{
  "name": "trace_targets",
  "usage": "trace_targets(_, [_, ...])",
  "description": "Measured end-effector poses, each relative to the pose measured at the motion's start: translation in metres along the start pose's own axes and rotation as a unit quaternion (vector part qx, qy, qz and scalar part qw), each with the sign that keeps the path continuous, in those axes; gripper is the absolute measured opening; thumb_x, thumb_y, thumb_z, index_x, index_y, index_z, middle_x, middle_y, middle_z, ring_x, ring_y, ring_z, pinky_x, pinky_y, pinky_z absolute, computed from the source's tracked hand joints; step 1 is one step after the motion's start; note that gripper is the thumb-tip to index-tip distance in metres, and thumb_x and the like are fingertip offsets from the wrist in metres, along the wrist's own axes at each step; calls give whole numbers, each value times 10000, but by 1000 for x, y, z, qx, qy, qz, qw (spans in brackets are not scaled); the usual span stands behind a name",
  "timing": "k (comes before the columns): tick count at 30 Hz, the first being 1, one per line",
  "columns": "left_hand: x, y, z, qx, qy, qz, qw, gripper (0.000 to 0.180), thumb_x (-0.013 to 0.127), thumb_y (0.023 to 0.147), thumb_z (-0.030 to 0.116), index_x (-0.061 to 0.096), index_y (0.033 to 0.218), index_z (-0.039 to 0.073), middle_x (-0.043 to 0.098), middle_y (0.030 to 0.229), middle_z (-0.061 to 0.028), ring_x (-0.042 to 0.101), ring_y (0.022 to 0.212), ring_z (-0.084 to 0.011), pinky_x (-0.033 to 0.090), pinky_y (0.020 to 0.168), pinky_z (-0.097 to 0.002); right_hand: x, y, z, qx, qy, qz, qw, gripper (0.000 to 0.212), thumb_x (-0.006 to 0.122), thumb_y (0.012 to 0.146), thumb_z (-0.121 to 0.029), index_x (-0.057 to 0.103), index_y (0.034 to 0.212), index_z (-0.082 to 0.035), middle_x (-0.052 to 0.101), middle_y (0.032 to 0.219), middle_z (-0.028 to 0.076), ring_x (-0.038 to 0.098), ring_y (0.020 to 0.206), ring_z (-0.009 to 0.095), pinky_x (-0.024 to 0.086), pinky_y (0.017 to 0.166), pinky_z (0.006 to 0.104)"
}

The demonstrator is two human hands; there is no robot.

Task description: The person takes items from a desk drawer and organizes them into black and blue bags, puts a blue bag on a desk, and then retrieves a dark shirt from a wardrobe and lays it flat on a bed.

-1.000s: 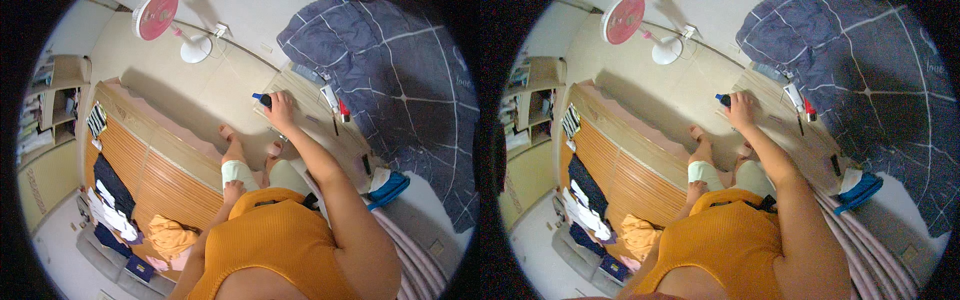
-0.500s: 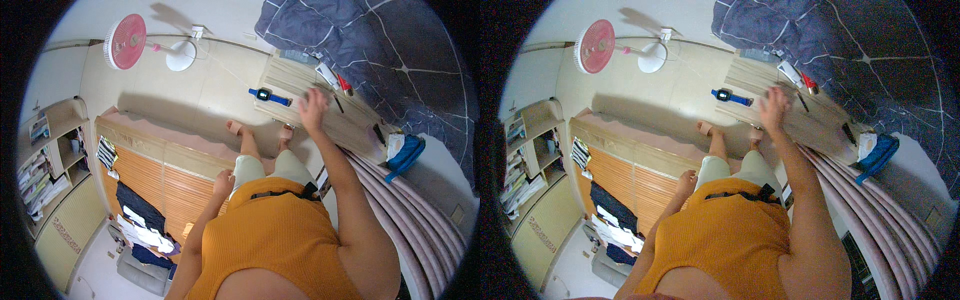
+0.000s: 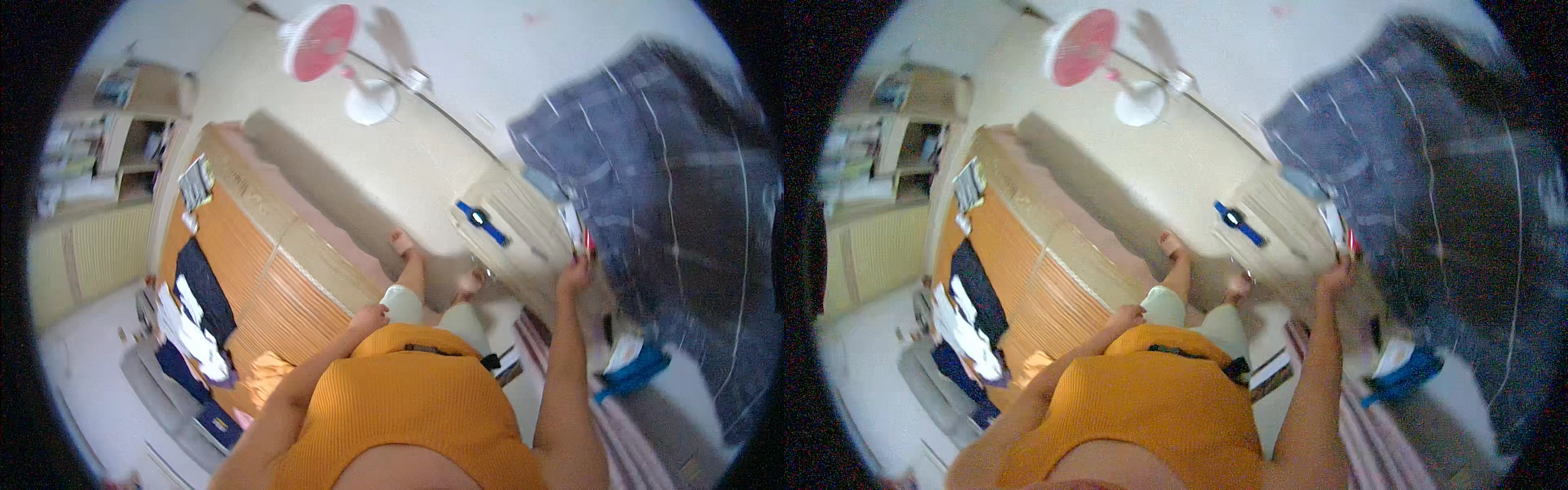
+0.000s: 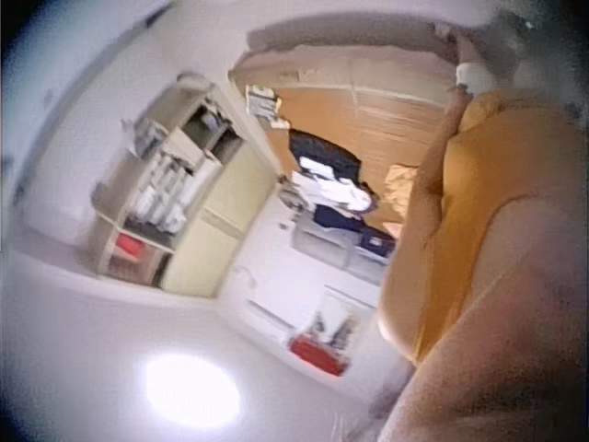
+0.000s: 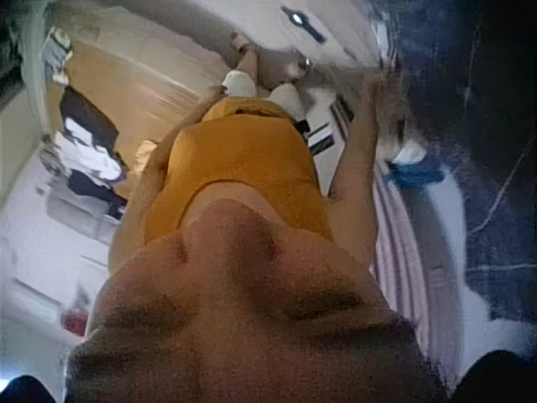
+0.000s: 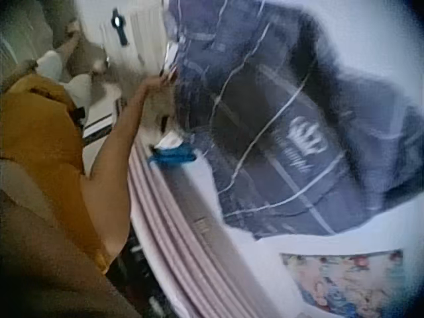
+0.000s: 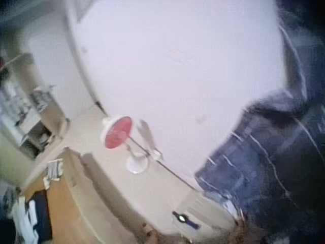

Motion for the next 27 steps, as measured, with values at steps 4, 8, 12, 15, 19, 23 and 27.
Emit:
trace_targets(4, [-23, -10, -20, 6, -80, 92, 993, 389, 578, 774, 235, 574, 1127, 73, 627, 1038, -139, 587, 970, -299, 465, 838, -405, 8, -16, 7, -20, -99, 87, 991, 320, 529, 797, -98, 581, 1099, -5, 582, 1057, 236, 532, 999, 390, 400, 880, 464])
trace_targets(8, [-51, -18, -24, -48, -94, 57, 993, 410, 546, 810, 285, 545, 1168, 85, 602, 1092, -168, 572, 1005, -324, 457, 850, -414, -7, -26, -74, -52, -6, 104, 993, 329, 533, 827, -135, 539, 1117, 19, 495, 1152, 229, 464, 1082, 387, 391, 909, 469])
trace_targets(12, [-81, 4, -66, -11, -113, 82, 990, 437, 527, 836, 354, 536, 1183, 88, 588, 1121, -180, 562, 1022, -339, 451, 850, -413, 18, -40, -257, -168, 270, 32, 948, 353, 526, 781, 25, 513, 1133, 1, 360, 1179, 193, 433, 1014, 307, 426, 816, 395])
trace_targets(15, [-93, 32, -91, 101, -163, 77, 978, 451, 526, 844, 369, 537, 1188, 77, 592, 1122, -166, 569, 1015, -324, 447, 855, -389, 13, -79, -413, -307, 335, -157, 877, 362, 507, 790, 69, 500, 1145, -2, 344, 1187, 159, 444, 985, 217, 464, 707, 302])
trace_targets(19, [-156, -4, -77, 133, -285, 73, 946, 467, 513, 862, 388, 541, 1174, 41, 594, 1115, -148, 547, 1036, -281, 420, 874, -362, 30, -105, -496, -258, 398, -395, 787, 363, 527, 811, 31, 478, 1169, -2, 436, 1125, 126, 506, 899, 177, 461, 695, 280])
trace_targets(23, [-186, 25, -68, 226, -422, -50, 877, 507, 495, 881, 410, 514, 1202, 18, 568, 1170, -101, 495, 1094, -204, 379, 921, -347, 91, -111, -497, -196, 343, -573, 718, 311, 536, 854, -47, 491, 1160, -5, 562, 935, 80, 569, 780, 167, 470, 698, 282])
trace_targets(27, [-250, -2, -59, 355, -392, -85, 844, 524, 476, 901, 419, 487, 1237, 16, 534, 1232, -60, 462, 1126, -158, 361, 946, -335, 94, -103, -535, -84, 275, -699, 655, 293, 556, 879, -121, 522, 1143, 2, 596, 970, 90, 582, 860, 157, 470, 744, 270])
Point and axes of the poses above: each hand's wrist, its own y-axis towards the middle knuckle, its own x-axis out of the palm, z = x × y, the point moved 5 cm from there along y, towards the middle knuckle
